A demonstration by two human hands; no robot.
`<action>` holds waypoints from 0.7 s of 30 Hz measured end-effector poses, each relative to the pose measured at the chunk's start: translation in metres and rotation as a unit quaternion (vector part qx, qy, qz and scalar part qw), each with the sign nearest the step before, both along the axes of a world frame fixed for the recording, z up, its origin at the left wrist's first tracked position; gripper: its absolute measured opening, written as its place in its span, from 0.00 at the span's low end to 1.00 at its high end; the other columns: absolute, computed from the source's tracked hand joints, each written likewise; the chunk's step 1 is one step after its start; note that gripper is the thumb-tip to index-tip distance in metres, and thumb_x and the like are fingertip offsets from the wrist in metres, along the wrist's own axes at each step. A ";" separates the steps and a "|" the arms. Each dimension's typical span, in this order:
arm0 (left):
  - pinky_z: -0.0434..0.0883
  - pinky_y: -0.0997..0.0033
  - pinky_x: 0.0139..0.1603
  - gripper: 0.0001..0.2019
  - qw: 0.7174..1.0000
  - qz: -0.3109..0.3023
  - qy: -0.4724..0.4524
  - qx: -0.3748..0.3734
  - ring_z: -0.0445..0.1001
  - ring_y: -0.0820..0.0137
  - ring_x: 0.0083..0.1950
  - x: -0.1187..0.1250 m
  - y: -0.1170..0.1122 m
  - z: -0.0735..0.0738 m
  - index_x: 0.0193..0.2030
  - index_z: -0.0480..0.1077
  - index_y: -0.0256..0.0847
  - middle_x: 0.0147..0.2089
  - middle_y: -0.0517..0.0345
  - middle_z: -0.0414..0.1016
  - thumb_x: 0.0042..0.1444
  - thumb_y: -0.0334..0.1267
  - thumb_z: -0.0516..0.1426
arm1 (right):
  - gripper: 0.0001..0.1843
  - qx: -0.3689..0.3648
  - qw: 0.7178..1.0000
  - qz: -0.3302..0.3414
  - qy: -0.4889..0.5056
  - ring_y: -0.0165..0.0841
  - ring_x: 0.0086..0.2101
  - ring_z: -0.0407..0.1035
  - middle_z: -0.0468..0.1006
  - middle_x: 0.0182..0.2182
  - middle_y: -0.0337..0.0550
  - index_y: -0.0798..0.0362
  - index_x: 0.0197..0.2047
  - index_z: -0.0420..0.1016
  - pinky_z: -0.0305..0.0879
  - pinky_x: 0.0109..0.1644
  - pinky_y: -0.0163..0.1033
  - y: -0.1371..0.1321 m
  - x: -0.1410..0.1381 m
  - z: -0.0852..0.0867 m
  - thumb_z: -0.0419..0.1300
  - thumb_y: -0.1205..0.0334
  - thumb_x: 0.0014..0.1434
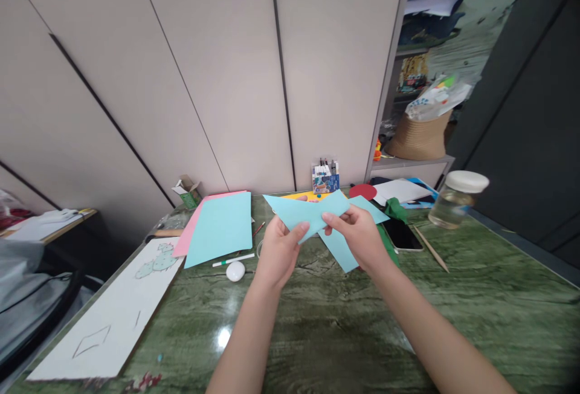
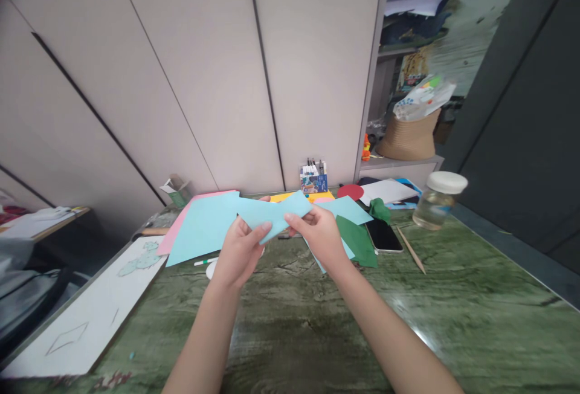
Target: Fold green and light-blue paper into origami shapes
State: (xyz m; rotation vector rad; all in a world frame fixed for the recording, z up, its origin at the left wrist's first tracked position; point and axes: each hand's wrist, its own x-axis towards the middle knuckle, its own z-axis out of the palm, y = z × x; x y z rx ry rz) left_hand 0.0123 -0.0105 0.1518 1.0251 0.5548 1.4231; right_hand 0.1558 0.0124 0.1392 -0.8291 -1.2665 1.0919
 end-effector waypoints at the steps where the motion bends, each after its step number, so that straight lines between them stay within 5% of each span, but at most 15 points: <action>1: 0.69 0.69 0.48 0.26 1.000 0.000 0.001 0.000 0.75 0.67 0.46 0.000 0.000 0.000 0.58 0.63 0.40 0.44 0.54 0.77 0.50 0.29 0.61 | 0.13 0.000 1.000 0.002 0.001 0.28 0.23 0.66 0.73 0.18 0.36 0.55 0.25 0.71 0.64 0.30 0.36 0.000 0.000 0.000 0.66 0.55 0.46; 10: 0.69 0.69 0.50 0.32 0.999 0.025 0.038 0.021 0.72 0.65 0.50 0.000 0.002 -0.004 0.64 0.54 0.42 0.49 0.52 0.74 0.53 0.31 0.60 | 0.12 0.014 1.000 -0.010 -0.006 0.28 0.22 0.66 0.72 0.17 0.36 0.54 0.24 0.70 0.63 0.29 0.34 0.000 -0.001 0.000 0.66 0.56 0.48; 17: 0.72 0.67 0.42 0.51 0.975 0.148 0.116 0.117 0.75 0.72 0.35 0.007 0.000 -0.005 0.67 0.22 0.55 0.44 0.55 0.74 0.53 0.31 0.60 | 0.11 0.043 0.998 -0.039 -0.001 0.27 0.22 0.65 0.72 0.18 0.35 0.54 0.23 0.70 0.62 0.28 0.33 0.003 0.007 -0.001 0.65 0.58 0.49; 19: 0.73 0.67 0.41 0.49 0.969 0.161 0.128 0.134 0.74 0.72 0.35 0.006 0.000 -0.007 0.67 0.28 0.58 0.47 0.55 0.74 0.53 0.31 0.60 | 0.11 0.050 0.998 -0.046 -0.003 0.27 0.21 0.65 0.72 0.18 0.35 0.54 0.23 0.70 0.62 0.28 0.33 0.002 0.008 0.000 0.65 0.58 0.49; 21: 0.72 0.69 0.39 0.33 0.953 0.181 0.185 0.157 0.74 0.70 0.38 0.003 0.000 -0.010 0.64 0.53 0.55 0.46 0.55 0.74 0.53 0.33 0.60 | 0.11 0.053 0.998 -0.046 -0.002 0.27 0.21 0.65 0.72 0.18 0.35 0.54 0.23 0.71 0.62 0.28 0.34 0.001 0.009 0.002 0.65 0.58 0.49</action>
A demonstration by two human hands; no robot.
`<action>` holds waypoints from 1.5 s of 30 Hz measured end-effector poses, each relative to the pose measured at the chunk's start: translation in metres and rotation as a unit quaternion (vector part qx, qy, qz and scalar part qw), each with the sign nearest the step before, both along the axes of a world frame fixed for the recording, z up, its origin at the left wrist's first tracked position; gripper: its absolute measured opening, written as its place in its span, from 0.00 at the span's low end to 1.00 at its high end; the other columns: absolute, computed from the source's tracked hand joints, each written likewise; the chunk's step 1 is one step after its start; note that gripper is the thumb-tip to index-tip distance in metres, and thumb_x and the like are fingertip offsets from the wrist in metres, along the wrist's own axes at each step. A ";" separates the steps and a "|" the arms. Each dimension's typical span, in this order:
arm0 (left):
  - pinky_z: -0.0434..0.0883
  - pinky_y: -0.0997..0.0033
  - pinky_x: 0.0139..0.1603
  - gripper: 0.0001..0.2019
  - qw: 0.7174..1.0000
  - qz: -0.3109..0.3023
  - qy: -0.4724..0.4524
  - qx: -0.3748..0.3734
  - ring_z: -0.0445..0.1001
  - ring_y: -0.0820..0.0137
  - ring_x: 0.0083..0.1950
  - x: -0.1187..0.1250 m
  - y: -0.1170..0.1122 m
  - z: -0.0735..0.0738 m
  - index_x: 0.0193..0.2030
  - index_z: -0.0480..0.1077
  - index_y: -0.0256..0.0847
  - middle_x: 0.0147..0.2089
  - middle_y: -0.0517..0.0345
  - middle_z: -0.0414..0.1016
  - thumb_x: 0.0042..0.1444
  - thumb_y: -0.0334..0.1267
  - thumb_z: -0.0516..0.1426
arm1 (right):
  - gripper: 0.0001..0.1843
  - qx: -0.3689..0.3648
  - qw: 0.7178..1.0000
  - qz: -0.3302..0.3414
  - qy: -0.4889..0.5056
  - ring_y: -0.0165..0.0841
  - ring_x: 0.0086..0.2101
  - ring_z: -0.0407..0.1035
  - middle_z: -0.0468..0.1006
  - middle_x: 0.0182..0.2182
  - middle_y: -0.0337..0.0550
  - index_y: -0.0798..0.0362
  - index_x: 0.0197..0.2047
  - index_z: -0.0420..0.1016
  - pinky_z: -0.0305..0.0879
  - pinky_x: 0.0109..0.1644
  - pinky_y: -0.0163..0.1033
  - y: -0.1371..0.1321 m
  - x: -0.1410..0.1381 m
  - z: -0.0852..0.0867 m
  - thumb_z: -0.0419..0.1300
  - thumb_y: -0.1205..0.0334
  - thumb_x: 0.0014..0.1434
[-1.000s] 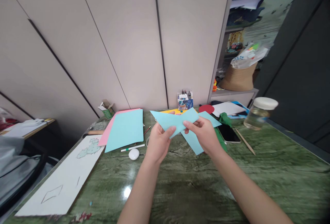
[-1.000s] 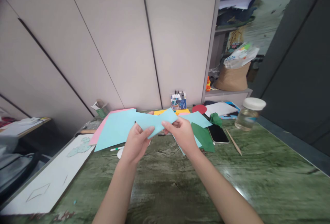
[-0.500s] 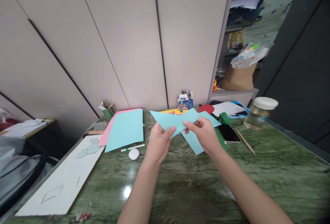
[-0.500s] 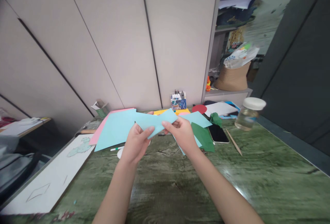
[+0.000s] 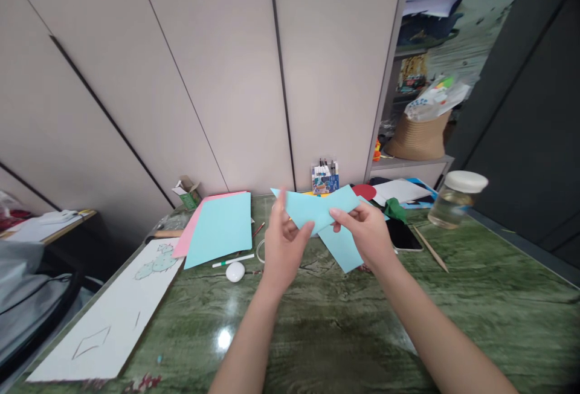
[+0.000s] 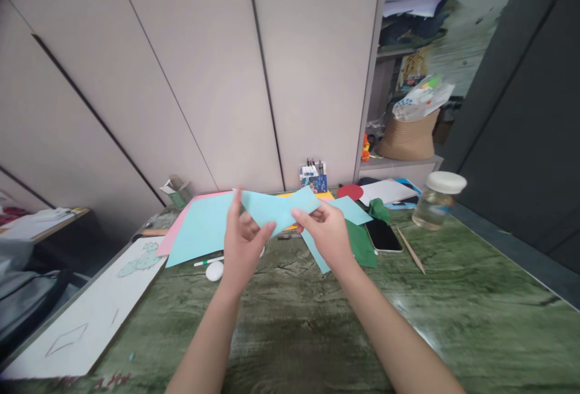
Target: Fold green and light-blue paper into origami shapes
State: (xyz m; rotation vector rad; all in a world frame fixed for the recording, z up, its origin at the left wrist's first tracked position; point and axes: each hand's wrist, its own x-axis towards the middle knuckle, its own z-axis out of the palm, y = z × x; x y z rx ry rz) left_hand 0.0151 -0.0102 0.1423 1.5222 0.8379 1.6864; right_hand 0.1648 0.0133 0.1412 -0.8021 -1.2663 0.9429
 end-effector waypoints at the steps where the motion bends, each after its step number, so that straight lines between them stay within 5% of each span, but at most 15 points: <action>1: 0.71 0.70 0.38 0.23 0.999 0.017 0.040 0.008 0.73 0.70 0.38 -0.002 0.000 -0.001 0.57 0.66 0.51 0.43 0.55 0.75 0.53 0.34 0.60 | 0.10 0.000 1.000 0.003 0.001 0.27 0.21 0.65 0.72 0.18 0.35 0.54 0.24 0.71 0.62 0.27 0.34 -0.001 0.000 0.001 0.65 0.58 0.49; 4: 0.67 0.73 0.31 0.07 0.991 0.063 0.120 0.011 0.69 0.71 0.32 -0.006 -0.002 0.000 0.39 0.78 0.46 0.35 0.56 0.75 0.54 0.36 0.59 | 0.10 -0.002 1.000 0.009 -0.004 0.27 0.21 0.65 0.72 0.18 0.35 0.54 0.24 0.71 0.62 0.26 0.34 -0.004 0.000 0.003 0.65 0.58 0.50; 9: 0.69 0.71 0.35 0.18 0.996 0.035 0.087 -0.009 0.72 0.67 0.37 -0.006 -0.006 0.006 0.50 0.74 0.46 0.42 0.54 0.77 0.50 0.34 0.62 | 0.11 -0.010 1.000 0.029 -0.001 0.28 0.21 0.65 0.72 0.18 0.36 0.53 0.24 0.71 0.61 0.26 0.34 -0.006 0.000 0.003 0.65 0.57 0.50; 12: 0.70 0.69 0.42 0.20 0.997 0.023 0.075 -0.001 0.72 0.63 0.46 -0.006 -0.006 0.006 0.51 0.73 0.47 0.49 0.53 0.75 0.48 0.34 0.63 | 0.10 0.006 0.999 0.041 0.022 0.29 0.22 0.65 0.72 0.19 0.36 0.53 0.26 0.71 0.62 0.28 0.35 -0.006 0.001 0.001 0.64 0.57 0.52; 18: 0.71 0.69 0.44 0.19 0.997 0.028 0.065 0.001 0.72 0.64 0.48 -0.007 -0.008 0.007 0.50 0.73 0.48 0.48 0.56 0.76 0.49 0.33 0.62 | 0.12 0.028 0.999 0.014 0.028 0.29 0.23 0.65 0.70 0.19 0.36 0.53 0.25 0.72 0.60 0.30 0.35 -0.007 0.003 0.000 0.60 0.55 0.56; 22: 0.71 0.70 0.35 0.20 0.997 0.031 0.072 -0.016 0.72 0.68 0.37 -0.007 -0.012 0.010 0.51 0.73 0.49 0.44 0.56 0.77 0.49 0.34 0.63 | 0.13 0.031 0.999 -0.017 0.006 0.30 0.23 0.64 0.70 0.18 0.36 0.53 0.25 0.71 0.59 0.30 0.36 -0.009 0.003 0.002 0.60 0.55 0.56; 26: 0.62 0.73 0.23 0.16 0.995 0.042 0.083 -0.024 0.59 0.75 0.22 -0.009 -0.012 0.011 0.45 0.76 0.48 0.29 0.60 0.73 0.47 0.34 0.64 | 0.13 0.038 0.999 -0.030 -0.011 0.30 0.23 0.64 0.70 0.18 0.35 0.53 0.24 0.71 0.59 0.31 0.37 -0.010 0.004 0.004 0.60 0.55 0.56; 33: 0.52 0.74 0.19 0.14 0.991 0.030 0.109 -0.068 0.51 0.77 0.19 -0.012 -0.013 0.013 0.44 0.77 0.47 0.18 0.65 0.61 0.48 0.36 0.63 | 0.13 0.043 0.998 -0.041 -0.031 0.30 0.23 0.65 0.70 0.17 0.35 0.52 0.24 0.71 0.59 0.30 0.37 -0.010 0.005 0.006 0.60 0.55 0.56; 40: 0.54 0.74 0.20 0.13 0.990 0.024 0.129 -0.053 0.53 0.77 0.20 -0.014 -0.012 0.014 0.44 0.77 0.48 0.25 0.61 0.72 0.50 0.36 0.62 | 0.12 0.041 0.998 -0.039 -0.029 0.29 0.22 0.65 0.70 0.17 0.34 0.52 0.24 0.71 0.59 0.30 0.35 -0.009 0.005 0.006 0.60 0.56 0.56; 45: 0.65 0.70 0.28 0.10 0.992 -0.002 0.111 -0.062 0.69 0.68 0.29 -0.013 -0.013 0.015 0.40 0.78 0.47 0.29 0.57 0.77 0.50 0.35 0.61 | 0.14 0.044 0.998 -0.041 -0.034 0.30 0.22 0.65 0.70 0.17 0.35 0.52 0.23 0.70 0.60 0.30 0.36 -0.008 0.006 0.006 0.59 0.55 0.56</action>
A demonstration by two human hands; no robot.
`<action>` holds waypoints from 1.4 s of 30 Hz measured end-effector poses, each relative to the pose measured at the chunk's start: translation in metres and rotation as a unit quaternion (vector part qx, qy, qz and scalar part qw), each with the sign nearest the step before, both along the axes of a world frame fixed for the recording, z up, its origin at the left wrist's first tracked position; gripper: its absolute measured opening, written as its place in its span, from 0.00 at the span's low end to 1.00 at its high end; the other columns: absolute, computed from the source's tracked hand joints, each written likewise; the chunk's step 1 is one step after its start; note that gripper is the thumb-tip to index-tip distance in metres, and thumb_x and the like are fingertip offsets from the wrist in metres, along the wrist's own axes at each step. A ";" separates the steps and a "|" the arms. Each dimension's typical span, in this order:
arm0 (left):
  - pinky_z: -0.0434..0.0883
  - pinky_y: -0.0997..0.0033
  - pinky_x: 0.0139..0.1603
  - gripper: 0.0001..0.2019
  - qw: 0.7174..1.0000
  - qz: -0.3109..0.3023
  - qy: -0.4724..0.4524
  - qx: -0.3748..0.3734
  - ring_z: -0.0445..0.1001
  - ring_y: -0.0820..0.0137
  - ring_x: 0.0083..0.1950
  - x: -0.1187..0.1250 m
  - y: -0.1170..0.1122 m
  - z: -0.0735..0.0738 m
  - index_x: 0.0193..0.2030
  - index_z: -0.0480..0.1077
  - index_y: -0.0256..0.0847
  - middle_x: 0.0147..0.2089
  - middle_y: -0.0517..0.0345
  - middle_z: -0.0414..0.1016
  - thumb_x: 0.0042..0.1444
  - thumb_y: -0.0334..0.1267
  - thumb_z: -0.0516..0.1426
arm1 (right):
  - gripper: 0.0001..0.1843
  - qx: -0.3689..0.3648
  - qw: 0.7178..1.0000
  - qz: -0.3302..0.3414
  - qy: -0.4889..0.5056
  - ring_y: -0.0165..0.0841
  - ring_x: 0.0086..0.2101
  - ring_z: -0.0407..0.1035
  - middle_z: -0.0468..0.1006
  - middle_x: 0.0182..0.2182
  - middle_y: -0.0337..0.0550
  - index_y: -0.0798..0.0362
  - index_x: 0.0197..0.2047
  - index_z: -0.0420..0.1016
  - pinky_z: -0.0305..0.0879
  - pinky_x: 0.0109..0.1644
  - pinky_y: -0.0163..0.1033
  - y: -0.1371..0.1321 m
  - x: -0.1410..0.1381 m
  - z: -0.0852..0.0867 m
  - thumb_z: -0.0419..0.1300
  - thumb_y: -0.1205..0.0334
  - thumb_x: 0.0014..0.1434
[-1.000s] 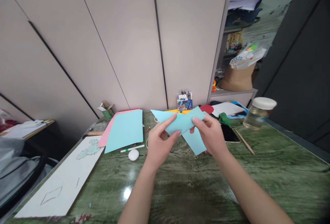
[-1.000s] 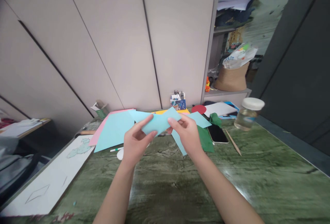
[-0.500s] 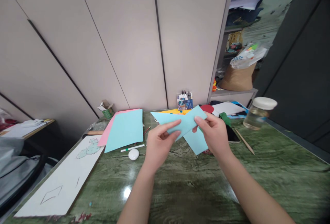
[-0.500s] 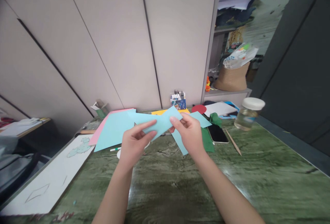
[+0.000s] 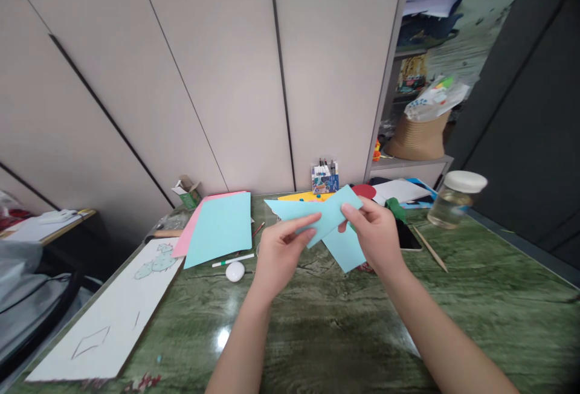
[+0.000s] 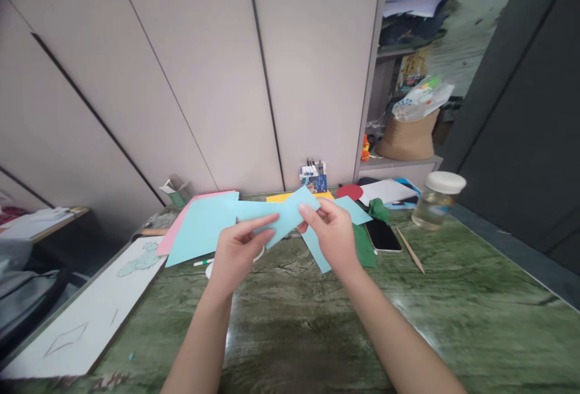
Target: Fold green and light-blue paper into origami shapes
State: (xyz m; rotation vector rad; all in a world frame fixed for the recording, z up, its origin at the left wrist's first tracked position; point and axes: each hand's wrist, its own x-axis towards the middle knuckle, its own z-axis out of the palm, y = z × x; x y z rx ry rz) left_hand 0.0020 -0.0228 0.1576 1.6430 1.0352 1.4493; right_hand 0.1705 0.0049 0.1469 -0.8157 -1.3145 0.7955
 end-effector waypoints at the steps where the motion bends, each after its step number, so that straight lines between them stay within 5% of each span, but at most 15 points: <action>1: 0.66 0.69 0.30 0.10 1.000 -0.006 -0.008 -0.006 0.71 0.66 0.31 0.000 0.000 0.001 0.40 0.78 0.46 0.29 0.57 0.77 0.50 0.35 0.62 | 0.14 -0.001 1.000 -0.001 -0.001 0.30 0.22 0.65 0.70 0.17 0.35 0.52 0.22 0.70 0.61 0.30 0.36 0.000 0.000 0.000 0.59 0.55 0.56; 6: 0.66 0.69 0.28 0.10 1.000 -0.009 -0.018 -0.022 0.70 0.67 0.29 0.000 0.001 0.001 0.40 0.79 0.46 0.26 0.58 0.76 0.49 0.35 0.62 | 0.14 -0.010 1.000 0.002 -0.005 0.30 0.22 0.66 0.70 0.17 0.36 0.52 0.23 0.70 0.61 0.30 0.36 0.003 0.000 -0.002 0.59 0.53 0.55; 12: 0.52 0.75 0.17 0.15 0.998 0.000 0.001 -0.068 0.50 0.79 0.16 0.000 0.007 -0.003 0.45 0.77 0.45 0.16 0.66 0.65 0.48 0.35 0.62 | 0.15 -0.031 0.999 0.012 -0.005 0.30 0.22 0.66 0.71 0.17 0.35 0.53 0.23 0.71 0.61 0.31 0.36 0.011 0.000 -0.006 0.60 0.53 0.55; 19: 0.67 0.71 0.24 0.16 0.997 -0.013 -0.039 -0.072 0.65 0.74 0.23 0.004 0.006 0.000 0.44 0.77 0.46 0.30 0.58 0.77 0.46 0.33 0.63 | 0.15 -0.031 0.999 0.013 -0.010 0.29 0.22 0.66 0.71 0.17 0.35 0.53 0.22 0.70 0.60 0.30 0.35 0.011 0.002 -0.005 0.60 0.53 0.55; 28: 0.65 0.75 0.24 0.18 0.998 -0.019 -0.019 -0.060 0.65 0.76 0.24 0.003 0.007 -0.001 0.47 0.75 0.45 0.34 0.57 0.77 0.48 0.33 0.62 | 0.14 -0.040 0.999 0.016 -0.008 0.27 0.20 0.65 0.72 0.17 0.35 0.53 0.24 0.70 0.60 0.29 0.34 0.009 0.002 -0.003 0.61 0.53 0.54; 34: 0.49 0.77 0.18 0.16 0.998 -0.005 0.033 -0.056 0.47 0.80 0.19 -0.001 0.009 -0.006 0.47 0.75 0.44 0.19 0.65 0.62 0.50 0.35 0.60 | 0.14 -0.053 0.999 0.014 -0.001 0.26 0.18 0.63 0.71 0.15 0.33 0.53 0.23 0.69 0.58 0.26 0.32 0.010 0.002 -0.005 0.62 0.53 0.53; 42: 0.44 0.76 0.18 0.15 0.995 -0.002 0.055 -0.085 0.44 0.80 0.19 -0.003 0.010 -0.006 0.47 0.75 0.42 0.17 0.67 0.52 0.51 0.37 0.59 | 0.14 -0.046 0.998 0.048 0.022 0.26 0.21 0.64 0.72 0.17 0.34 0.53 0.23 0.71 0.59 0.29 0.33 0.014 0.004 -0.006 0.61 0.54 0.55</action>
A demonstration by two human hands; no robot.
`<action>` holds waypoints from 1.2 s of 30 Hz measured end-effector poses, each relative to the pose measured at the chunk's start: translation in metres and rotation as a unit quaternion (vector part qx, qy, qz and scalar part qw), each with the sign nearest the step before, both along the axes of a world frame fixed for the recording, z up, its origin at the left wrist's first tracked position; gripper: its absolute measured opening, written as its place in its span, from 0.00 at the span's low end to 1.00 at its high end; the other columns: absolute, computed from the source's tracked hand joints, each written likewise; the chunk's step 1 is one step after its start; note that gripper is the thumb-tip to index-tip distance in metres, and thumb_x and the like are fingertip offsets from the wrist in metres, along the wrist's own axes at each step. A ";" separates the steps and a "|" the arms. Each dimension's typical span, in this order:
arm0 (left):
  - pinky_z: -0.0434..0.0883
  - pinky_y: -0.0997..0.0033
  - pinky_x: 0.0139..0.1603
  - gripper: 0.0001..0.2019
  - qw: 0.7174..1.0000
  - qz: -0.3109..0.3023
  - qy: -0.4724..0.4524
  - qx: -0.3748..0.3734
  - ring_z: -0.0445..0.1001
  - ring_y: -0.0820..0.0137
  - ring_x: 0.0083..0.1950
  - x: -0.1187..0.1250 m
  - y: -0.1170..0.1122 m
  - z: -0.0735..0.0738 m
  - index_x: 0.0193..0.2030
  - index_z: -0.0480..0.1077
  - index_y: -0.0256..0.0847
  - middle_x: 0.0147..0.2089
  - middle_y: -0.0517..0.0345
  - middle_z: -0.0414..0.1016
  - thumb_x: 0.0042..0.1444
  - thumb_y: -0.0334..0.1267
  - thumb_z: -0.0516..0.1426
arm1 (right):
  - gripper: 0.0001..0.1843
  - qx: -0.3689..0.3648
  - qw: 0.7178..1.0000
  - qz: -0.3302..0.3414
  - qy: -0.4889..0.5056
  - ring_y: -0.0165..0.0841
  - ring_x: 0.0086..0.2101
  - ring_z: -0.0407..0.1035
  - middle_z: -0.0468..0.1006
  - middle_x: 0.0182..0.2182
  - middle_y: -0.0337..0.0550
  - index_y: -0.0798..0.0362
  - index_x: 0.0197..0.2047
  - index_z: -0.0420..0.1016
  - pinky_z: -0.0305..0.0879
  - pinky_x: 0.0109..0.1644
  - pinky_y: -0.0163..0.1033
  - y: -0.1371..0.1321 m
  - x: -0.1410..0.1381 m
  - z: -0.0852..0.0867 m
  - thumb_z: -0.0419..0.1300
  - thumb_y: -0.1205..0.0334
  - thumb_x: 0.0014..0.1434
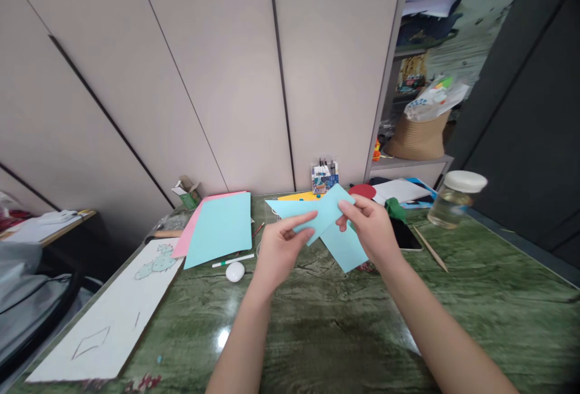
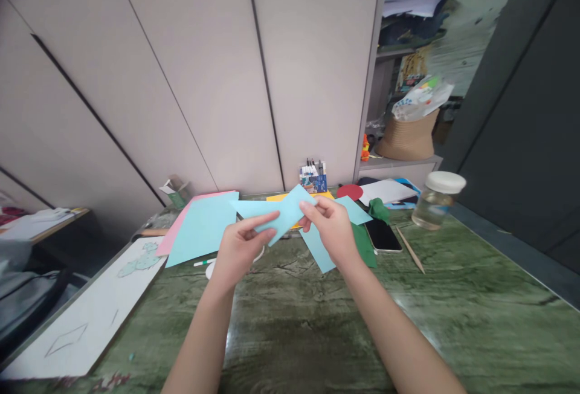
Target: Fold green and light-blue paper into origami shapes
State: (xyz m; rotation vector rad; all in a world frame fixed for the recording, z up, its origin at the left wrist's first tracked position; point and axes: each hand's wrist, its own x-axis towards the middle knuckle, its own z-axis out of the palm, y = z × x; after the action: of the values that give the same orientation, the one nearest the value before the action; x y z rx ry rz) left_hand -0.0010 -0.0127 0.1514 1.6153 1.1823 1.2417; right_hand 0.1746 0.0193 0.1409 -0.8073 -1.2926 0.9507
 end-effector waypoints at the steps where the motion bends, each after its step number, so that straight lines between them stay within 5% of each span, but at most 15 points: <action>1: 0.43 0.76 0.18 0.16 1.000 0.001 0.000 -0.006 0.44 0.80 0.19 0.000 0.000 0.000 0.48 0.75 0.41 0.17 0.67 0.51 0.51 0.37 0.59 | 0.15 0.007 1.000 0.002 0.005 0.26 0.21 0.64 0.72 0.18 0.35 0.53 0.23 0.71 0.59 0.30 0.33 0.000 0.001 0.000 0.60 0.54 0.56; 15: 0.43 0.76 0.18 0.17 1.000 0.008 0.003 -0.021 0.43 0.80 0.19 -0.001 -0.003 0.006 0.48 0.75 0.40 0.17 0.68 0.49 0.51 0.38 0.59 | 0.18 0.041 0.996 -0.055 -0.055 0.26 0.20 0.63 0.70 0.16 0.35 0.53 0.20 0.69 0.58 0.29 0.33 -0.002 0.006 0.005 0.59 0.54 0.57; 22: 0.43 0.76 0.20 0.19 0.999 0.031 -0.042 -0.003 0.43 0.79 0.21 0.004 0.004 -0.001 0.49 0.74 0.38 0.17 0.68 0.48 0.50 0.39 0.60 | 0.16 0.008 0.995 0.067 -0.077 0.30 0.26 0.68 0.75 0.21 0.39 0.54 0.24 0.72 0.63 0.35 0.36 -0.001 -0.001 0.007 0.59 0.51 0.56; 36: 0.42 0.75 0.21 0.19 0.999 0.036 -0.031 0.000 0.41 0.79 0.21 0.005 0.003 -0.001 0.50 0.74 0.38 0.18 0.69 0.44 0.50 0.39 0.60 | 0.16 0.006 0.995 0.007 -0.095 0.30 0.23 0.67 0.73 0.18 0.38 0.53 0.20 0.70 0.62 0.30 0.35 -0.005 -0.006 0.005 0.62 0.52 0.52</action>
State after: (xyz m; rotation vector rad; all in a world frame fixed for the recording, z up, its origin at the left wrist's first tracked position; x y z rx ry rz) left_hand 0.0036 -0.0095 0.1500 1.5339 1.2108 1.3279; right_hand 0.1688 0.0140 0.1460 -0.8967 -1.4690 0.8922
